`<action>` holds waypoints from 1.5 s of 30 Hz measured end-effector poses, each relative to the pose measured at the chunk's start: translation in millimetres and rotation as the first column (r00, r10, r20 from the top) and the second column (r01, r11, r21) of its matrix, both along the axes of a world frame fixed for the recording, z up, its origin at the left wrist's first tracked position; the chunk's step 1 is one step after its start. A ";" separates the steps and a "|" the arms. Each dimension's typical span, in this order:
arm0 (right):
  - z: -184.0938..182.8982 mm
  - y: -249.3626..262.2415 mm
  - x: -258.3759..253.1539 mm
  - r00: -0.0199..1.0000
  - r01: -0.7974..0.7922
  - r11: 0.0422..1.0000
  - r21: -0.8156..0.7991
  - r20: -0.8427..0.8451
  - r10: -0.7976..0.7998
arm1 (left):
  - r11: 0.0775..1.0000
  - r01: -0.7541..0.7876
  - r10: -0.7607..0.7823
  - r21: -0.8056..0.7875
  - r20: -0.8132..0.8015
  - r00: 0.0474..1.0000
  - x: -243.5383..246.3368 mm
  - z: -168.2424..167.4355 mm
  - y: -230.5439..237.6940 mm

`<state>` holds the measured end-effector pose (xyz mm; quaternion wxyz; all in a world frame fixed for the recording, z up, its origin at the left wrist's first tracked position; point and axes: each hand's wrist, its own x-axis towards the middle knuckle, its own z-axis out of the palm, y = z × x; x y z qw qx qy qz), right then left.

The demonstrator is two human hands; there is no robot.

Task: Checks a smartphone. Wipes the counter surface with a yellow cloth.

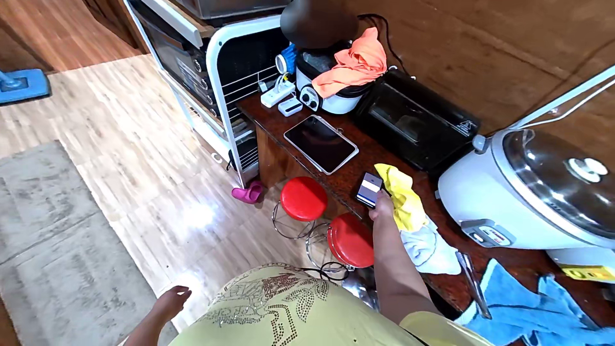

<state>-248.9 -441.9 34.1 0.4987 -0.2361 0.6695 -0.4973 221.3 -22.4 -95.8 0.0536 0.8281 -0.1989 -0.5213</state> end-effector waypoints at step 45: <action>110.7 145.5 55.8 0.532 -0.832 0.492 -0.258 -0.117 0.838 | 0.746 -0.279 -0.255 -0.605 -0.646 0.720 -179.0 187.3 -205.5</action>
